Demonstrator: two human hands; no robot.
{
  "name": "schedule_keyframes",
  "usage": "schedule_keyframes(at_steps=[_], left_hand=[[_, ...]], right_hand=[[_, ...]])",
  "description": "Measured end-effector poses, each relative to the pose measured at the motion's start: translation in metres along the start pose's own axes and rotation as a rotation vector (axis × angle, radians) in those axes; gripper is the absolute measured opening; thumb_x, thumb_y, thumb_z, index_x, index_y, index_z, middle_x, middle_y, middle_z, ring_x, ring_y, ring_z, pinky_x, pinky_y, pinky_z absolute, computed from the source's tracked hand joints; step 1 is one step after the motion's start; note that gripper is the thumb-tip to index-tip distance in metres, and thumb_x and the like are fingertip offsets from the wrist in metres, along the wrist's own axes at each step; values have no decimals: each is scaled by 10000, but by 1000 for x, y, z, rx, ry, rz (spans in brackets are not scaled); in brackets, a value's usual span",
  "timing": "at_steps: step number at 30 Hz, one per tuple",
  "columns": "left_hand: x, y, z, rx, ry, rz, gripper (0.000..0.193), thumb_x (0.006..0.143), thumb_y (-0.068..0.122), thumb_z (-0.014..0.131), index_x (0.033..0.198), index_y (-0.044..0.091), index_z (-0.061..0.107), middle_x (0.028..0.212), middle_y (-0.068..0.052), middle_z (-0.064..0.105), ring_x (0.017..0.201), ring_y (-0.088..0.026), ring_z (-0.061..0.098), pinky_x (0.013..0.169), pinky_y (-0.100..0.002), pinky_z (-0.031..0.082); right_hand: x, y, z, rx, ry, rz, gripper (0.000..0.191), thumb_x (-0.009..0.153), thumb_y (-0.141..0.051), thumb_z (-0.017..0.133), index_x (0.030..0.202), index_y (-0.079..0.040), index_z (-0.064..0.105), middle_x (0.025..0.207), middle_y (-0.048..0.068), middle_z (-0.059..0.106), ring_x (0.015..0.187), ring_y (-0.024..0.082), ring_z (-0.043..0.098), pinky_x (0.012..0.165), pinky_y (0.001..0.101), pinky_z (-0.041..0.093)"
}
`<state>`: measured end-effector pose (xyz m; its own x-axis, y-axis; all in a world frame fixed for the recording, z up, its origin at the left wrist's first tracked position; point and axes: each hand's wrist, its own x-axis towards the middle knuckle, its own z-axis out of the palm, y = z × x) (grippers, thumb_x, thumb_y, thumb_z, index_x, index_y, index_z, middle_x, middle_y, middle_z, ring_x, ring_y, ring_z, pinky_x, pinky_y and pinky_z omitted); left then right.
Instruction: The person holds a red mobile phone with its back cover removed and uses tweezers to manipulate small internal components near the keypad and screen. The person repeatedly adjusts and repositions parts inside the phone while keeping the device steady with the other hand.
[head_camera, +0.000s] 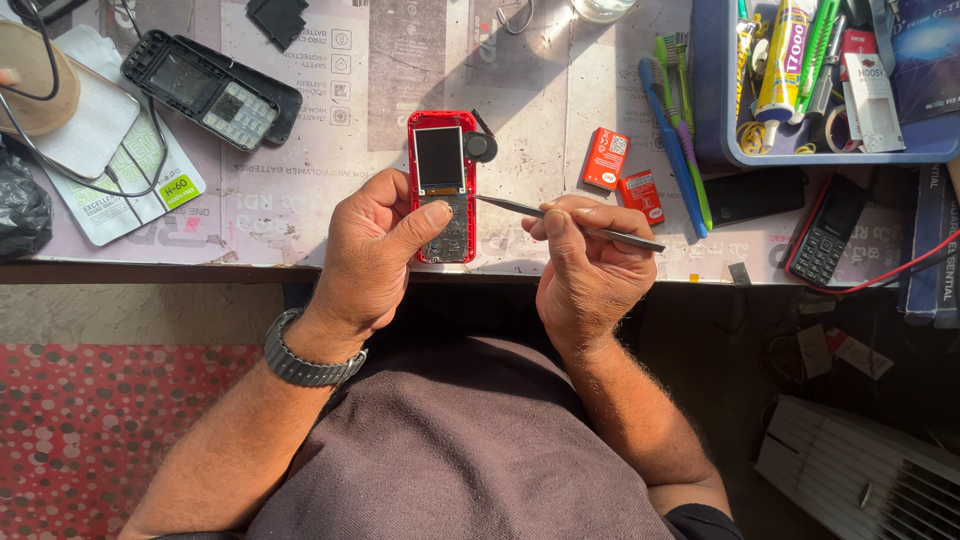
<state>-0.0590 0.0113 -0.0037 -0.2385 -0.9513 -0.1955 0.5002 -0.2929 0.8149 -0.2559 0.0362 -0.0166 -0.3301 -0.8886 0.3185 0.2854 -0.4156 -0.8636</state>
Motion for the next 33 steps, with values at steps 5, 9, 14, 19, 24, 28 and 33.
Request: schedule_keyframes(at_steps=[5, 9, 14, 19, 24, 28, 33], left_hand=[[0, 1, 0, 8, -1, -9, 146, 1005, 59, 674, 1116, -17, 619, 1012, -110, 728, 897, -109, 704, 857, -288, 630], [0, 1, 0, 22, -3, 4, 154, 1000, 60, 680, 1121, -16, 620, 1020, -109, 727, 899, -106, 700, 864, -285, 626], [-1, 0, -2, 27, 3, 7, 155, 987, 60, 682, 1114, -5, 621, 1014, -100, 728, 888, -97, 697, 857, -285, 628], [0, -3, -4, -33, -35, 42, 129, 1006, 45, 676, 1117, 2, 626, 1040, -91, 724, 914, -97, 688, 894, -281, 614], [0, -4, -6, -57, -52, 26, 158, 996, 37, 682, 1142, 1, 635, 1050, -84, 721, 922, -101, 688, 890, -288, 614], [-2, -2, -5, -62, -66, 28, 169, 1005, 25, 676, 1166, -6, 638, 1067, -89, 723, 947, -108, 695, 908, -289, 613], [-6, 1, -5, -6, -75, 4, 247, 989, 37, 666, 1227, -26, 650, 1048, -97, 741, 908, -114, 711, 846, -289, 630]], right_hand=[[-1, 2, -2, 56, 42, 52, 160, 1012, 84, 686, 1105, -26, 615, 1000, 195, 728, 851, 226, 747, 774, 392, 657], [-2, 4, -3, 69, 54, 67, 155, 1011, 80, 690, 1102, -23, 618, 1018, 198, 726, 882, 230, 748, 802, 408, 662], [-5, 4, -2, 113, 57, 88, 152, 1013, 76, 687, 1108, -22, 620, 1063, 201, 726, 912, 231, 746, 807, 410, 660], [-3, -8, -6, 187, 72, 114, 160, 1022, 60, 674, 1145, -24, 615, 1059, 185, 705, 1002, 241, 715, 862, 421, 636], [6, -28, -6, 195, -22, 151, 90, 1111, -90, 567, 1171, -23, 577, 944, 171, 663, 906, 268, 669, 930, 445, 622], [12, -43, -2, 248, -72, 378, 164, 1048, -110, 499, 1154, -5, 568, 914, 184, 657, 728, 263, 651, 701, 408, 601], [18, -39, 10, -11, -186, 630, 222, 964, -29, 600, 1168, 53, 626, 929, 157, 688, 526, 77, 511, 458, 247, 483]])
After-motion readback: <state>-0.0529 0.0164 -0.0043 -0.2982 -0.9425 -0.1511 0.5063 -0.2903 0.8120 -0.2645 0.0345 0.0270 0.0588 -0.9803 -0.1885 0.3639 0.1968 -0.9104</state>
